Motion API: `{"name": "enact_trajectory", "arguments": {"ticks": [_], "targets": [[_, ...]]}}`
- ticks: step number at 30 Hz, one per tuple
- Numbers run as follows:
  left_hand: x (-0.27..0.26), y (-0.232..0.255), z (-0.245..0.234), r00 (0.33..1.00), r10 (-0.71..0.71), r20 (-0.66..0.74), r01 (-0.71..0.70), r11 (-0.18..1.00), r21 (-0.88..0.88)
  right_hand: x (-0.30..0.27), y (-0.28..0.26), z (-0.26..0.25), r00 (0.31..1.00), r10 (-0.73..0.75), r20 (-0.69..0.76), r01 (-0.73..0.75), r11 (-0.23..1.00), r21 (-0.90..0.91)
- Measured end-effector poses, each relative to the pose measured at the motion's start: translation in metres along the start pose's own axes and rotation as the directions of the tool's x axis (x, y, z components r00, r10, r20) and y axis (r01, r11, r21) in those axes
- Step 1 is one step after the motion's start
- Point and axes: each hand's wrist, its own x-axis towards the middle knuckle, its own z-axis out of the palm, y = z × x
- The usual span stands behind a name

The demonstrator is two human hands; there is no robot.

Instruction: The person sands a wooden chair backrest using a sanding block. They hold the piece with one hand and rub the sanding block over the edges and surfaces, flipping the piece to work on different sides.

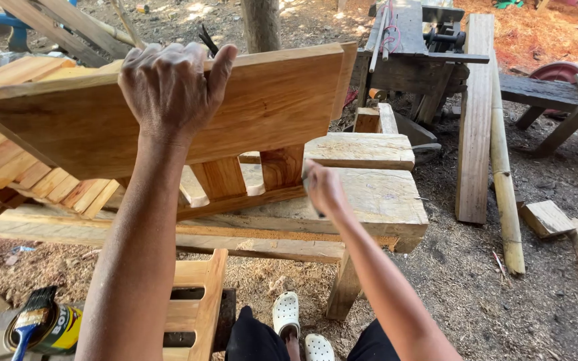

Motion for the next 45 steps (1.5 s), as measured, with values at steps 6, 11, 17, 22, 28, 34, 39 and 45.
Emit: {"name": "enact_trajectory", "arguments": {"ticks": [6, 11, 17, 22, 28, 34, 39, 45], "targets": [[0.005, -0.002, 0.012, 0.999, -0.022, 0.041, 0.018, 0.996, 0.087, -0.005, 0.009, 0.008, 0.999, 0.030, 0.022, -0.027, 0.992, -0.126], [0.005, -0.003, 0.013, 0.998, -0.002, -0.065, 0.005, 0.999, 0.044, -0.018, 0.002, 0.012, 0.997, -0.027, -0.071, 0.022, 0.997, -0.069], [0.009, 0.001, 0.005, 0.998, 0.015, -0.062, -0.008, 0.993, 0.114, 0.013, -0.003, 0.008, 0.991, 0.130, 0.002, -0.130, 0.991, 0.037], [0.010, 0.003, 0.005, 0.999, -0.022, -0.033, 0.023, 0.999, 0.029, -0.032, 0.004, 0.015, 0.997, -0.055, -0.050, 0.053, 0.998, -0.041], [0.006, 0.001, 0.004, 0.990, 0.035, -0.134, -0.029, 0.998, 0.046, 0.017, 0.010, 0.018, 0.999, 0.025, -0.045, -0.032, 0.989, -0.145], [0.008, -0.005, 0.015, 0.996, 0.021, -0.083, -0.018, 0.999, 0.037, -0.003, -0.002, 0.010, 0.996, 0.092, 0.018, -0.088, 0.987, -0.133], [0.008, -0.001, 0.008, 0.994, 0.034, -0.100, -0.022, 0.992, 0.124, -0.012, -0.006, 0.009, 0.998, -0.044, -0.042, 0.037, 0.987, -0.158], [0.009, -0.002, 0.010, 0.984, 0.057, -0.168, -0.036, 0.991, 0.129, 0.020, 0.006, 0.008, 0.993, 0.097, 0.061, -0.081, 0.970, -0.231]]}}
